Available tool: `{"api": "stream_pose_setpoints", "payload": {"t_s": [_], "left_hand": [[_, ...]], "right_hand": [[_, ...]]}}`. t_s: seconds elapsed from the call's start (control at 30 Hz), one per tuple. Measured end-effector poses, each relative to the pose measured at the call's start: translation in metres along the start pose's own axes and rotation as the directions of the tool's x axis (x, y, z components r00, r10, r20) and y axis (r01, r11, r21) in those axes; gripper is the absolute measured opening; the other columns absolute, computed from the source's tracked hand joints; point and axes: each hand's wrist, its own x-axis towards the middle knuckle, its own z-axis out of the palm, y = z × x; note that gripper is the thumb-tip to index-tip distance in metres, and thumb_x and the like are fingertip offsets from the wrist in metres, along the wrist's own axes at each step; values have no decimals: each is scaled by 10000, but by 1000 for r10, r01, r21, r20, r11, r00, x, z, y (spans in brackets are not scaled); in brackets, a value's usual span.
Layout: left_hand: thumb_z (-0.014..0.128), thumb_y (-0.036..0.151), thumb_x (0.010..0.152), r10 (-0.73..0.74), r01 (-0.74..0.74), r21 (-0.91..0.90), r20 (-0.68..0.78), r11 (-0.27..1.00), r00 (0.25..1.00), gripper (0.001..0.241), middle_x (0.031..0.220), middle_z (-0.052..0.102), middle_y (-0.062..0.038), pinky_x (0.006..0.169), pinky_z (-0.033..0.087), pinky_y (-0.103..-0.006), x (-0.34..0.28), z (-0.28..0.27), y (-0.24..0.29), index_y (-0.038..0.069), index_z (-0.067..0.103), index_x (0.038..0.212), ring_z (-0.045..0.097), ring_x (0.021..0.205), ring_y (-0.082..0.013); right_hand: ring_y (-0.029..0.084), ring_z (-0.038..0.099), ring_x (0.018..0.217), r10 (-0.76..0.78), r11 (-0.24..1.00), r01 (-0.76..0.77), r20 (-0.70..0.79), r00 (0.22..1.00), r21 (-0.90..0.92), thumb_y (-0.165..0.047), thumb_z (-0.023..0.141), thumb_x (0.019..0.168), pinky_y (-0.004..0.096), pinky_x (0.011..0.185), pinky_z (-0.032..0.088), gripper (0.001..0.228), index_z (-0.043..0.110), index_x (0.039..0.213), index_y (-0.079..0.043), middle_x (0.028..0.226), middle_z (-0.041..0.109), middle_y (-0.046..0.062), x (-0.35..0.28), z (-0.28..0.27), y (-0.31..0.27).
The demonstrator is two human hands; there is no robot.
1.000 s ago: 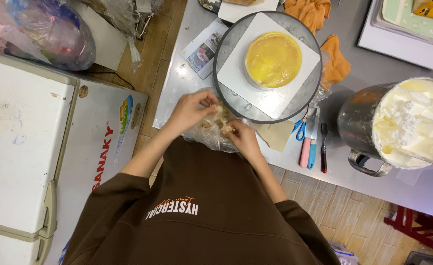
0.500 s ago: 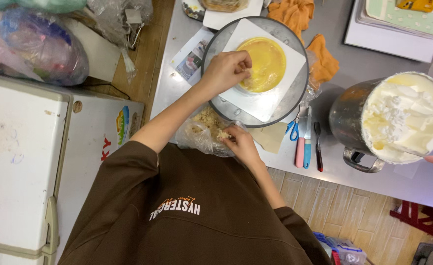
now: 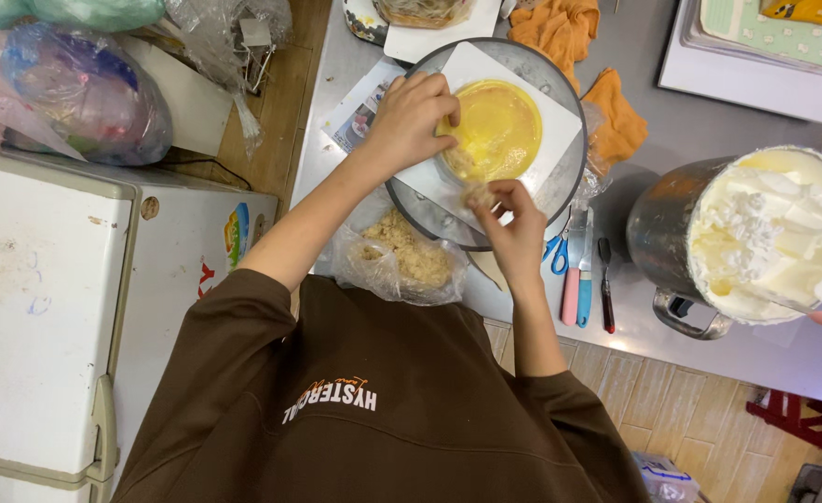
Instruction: The person pipes yellow filling in a spiral onto a cake layer, spreads the filling with a spatula, and then presses shredded coconut into the side of the cake by hand.
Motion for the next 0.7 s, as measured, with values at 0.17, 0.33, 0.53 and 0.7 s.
{"api": "stream_pose_setpoints", "payload": {"t_s": [0.17,0.33,0.53,0.7], "left_hand": [[902,251,771,5,4,-164,51,986,999,268,958,683,5,901,391,-405,-5,10,20,164,713,940,601,1013,-204],[855,231,800,36,-21,-283,50,959,998,368,888,735,56,931,366,-399,-16,13,34,130,648,1088,626,978,-169],[794,126,867,188,-182,-115,36,976,982,211,868,727,78,926,377,-363,-10,8,25,141,660,1029,616,952,-152],[805,132,827,354,-353,-93,-9,931,935,172,873,714,63,912,383,-361,-3,4,29,128,707,968,589,921,-167]], "right_hand": [[84,576,751,-6,1000,11,-198,980,25,-125,828,915,236,694,467,248,617,989,-16,823,677,31,26,12,4],[221,541,881,-138,963,68,-262,955,-260,-148,852,889,347,854,396,235,661,969,-35,922,615,78,22,21,7],[276,510,1063,-304,867,196,-176,936,-457,-220,859,891,402,965,376,203,731,980,-91,1118,625,60,23,-4,9],[271,507,1084,-332,862,270,-75,940,-429,-243,849,867,397,978,369,305,755,1112,-89,1138,588,66,30,-20,6]]}}
